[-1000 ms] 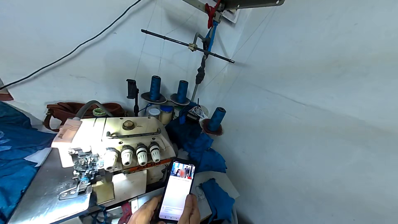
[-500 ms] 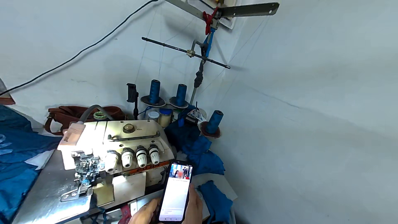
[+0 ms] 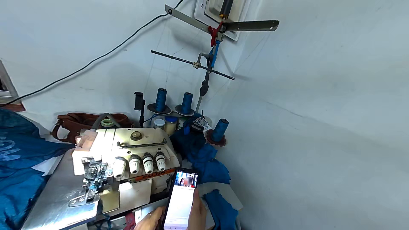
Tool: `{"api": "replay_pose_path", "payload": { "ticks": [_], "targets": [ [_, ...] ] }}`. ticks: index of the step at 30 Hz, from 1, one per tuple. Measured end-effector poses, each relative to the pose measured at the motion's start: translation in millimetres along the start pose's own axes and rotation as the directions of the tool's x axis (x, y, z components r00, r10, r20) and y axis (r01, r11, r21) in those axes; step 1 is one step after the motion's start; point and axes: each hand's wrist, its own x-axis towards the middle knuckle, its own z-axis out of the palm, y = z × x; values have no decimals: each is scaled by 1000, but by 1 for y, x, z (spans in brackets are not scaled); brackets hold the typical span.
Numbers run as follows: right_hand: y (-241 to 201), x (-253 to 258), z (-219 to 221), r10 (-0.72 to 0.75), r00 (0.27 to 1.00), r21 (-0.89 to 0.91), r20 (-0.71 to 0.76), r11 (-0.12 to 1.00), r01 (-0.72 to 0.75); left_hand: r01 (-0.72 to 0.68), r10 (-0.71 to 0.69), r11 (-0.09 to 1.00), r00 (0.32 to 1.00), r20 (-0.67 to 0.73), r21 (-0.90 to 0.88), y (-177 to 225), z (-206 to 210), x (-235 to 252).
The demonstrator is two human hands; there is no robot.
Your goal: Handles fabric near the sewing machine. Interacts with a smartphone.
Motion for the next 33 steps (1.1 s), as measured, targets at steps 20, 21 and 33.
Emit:
{"api": "replay_pose_path", "payload": {
  "ticks": [20,21,33],
  "targets": [
    [3,-4,-1,-121,991,-107,59,986,127,-13,13,1000,1000,-11,5,4,-1,0],
    [3,-4,0,-143,987,-136,70,979,151,-11,11,1000,1000,-12,6,3,-1,0],
    [0,-3,6,-164,986,-170,23,971,166,-17,17,1000,1000,-7,1,4,-2,0]
  ]
}}
